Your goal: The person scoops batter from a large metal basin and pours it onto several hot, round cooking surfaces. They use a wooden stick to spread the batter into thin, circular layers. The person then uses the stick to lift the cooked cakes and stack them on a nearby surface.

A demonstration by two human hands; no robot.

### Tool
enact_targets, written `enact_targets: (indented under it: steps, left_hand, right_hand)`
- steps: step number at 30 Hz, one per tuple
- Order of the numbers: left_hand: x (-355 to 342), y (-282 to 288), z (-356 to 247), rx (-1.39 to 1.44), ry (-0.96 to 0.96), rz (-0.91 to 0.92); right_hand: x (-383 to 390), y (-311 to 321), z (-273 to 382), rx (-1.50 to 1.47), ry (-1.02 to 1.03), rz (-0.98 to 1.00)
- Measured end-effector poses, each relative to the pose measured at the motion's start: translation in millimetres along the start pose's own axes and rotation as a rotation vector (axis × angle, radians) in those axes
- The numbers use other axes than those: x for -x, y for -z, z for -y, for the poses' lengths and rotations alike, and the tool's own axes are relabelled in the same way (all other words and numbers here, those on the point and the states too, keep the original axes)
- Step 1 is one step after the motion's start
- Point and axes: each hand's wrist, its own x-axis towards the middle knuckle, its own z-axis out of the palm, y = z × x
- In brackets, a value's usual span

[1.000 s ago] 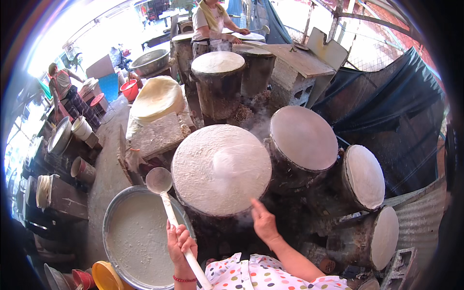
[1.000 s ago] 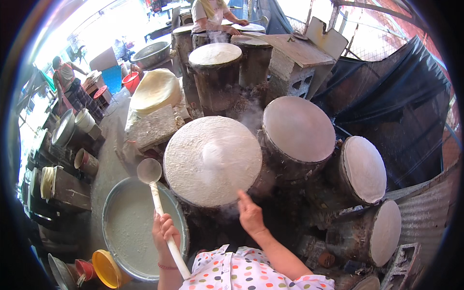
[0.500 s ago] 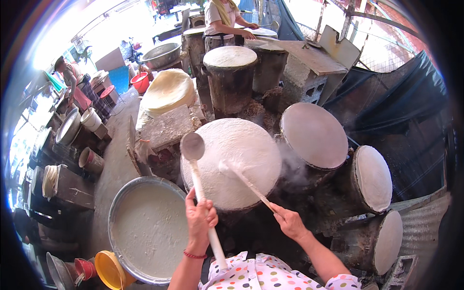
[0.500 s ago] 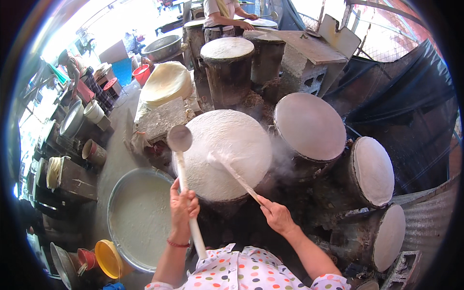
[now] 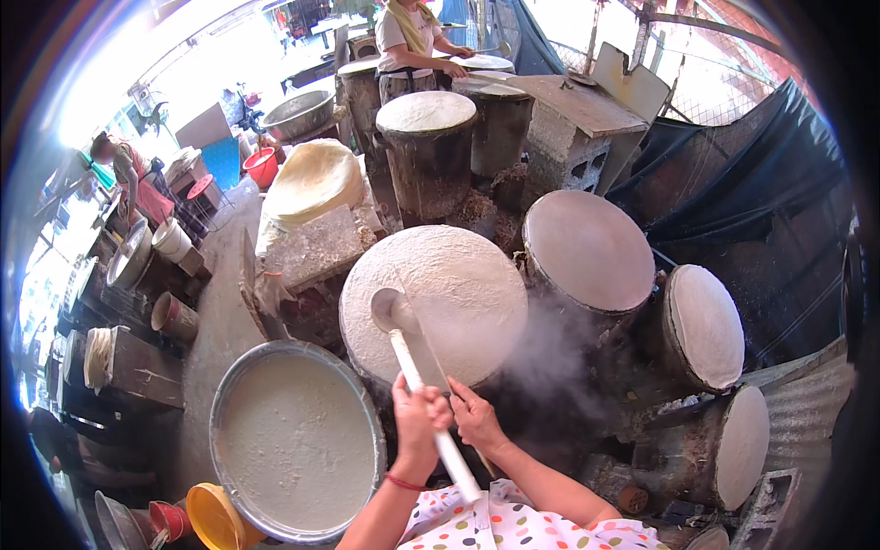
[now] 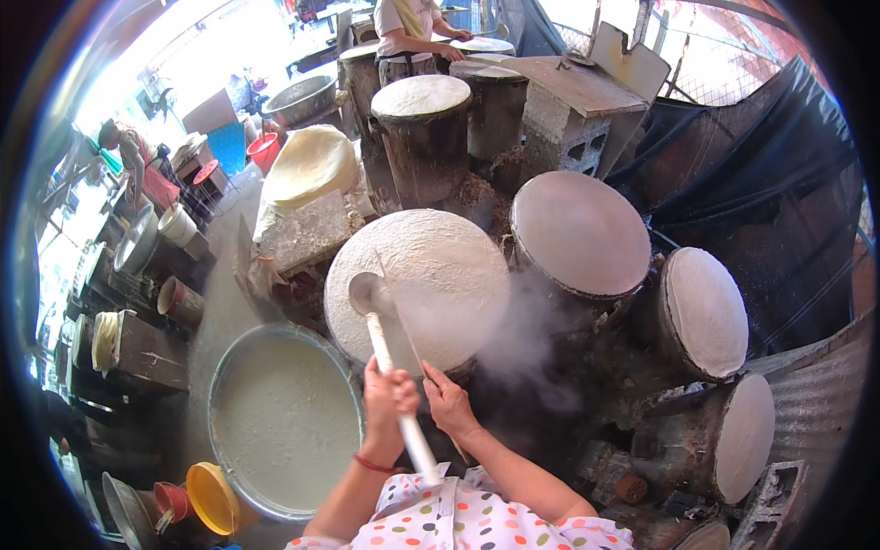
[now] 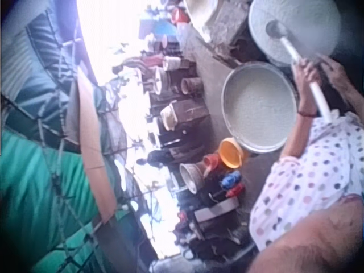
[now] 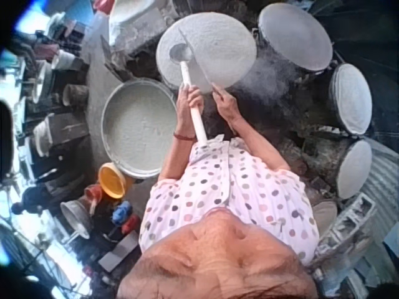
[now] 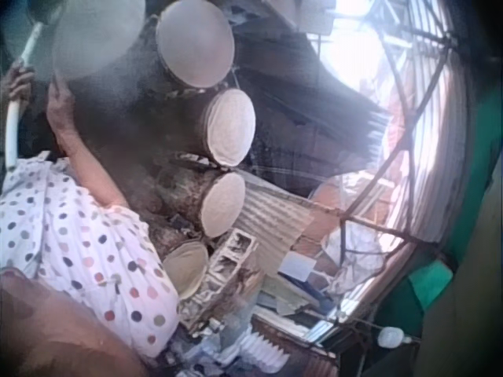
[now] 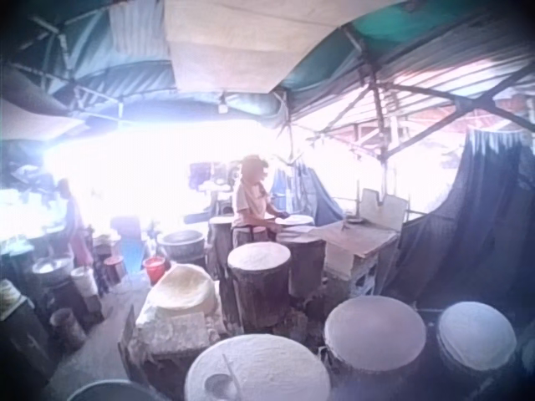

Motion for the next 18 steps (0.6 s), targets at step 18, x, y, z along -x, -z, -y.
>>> enact_targets:
  steps: [18]
  left_hand:
    - [8.3,-11.9,-20.3,0.606,0.509,0.344]
  right_hand:
    - [63.4,12.3,11.4,0.266,0.027,0.311]
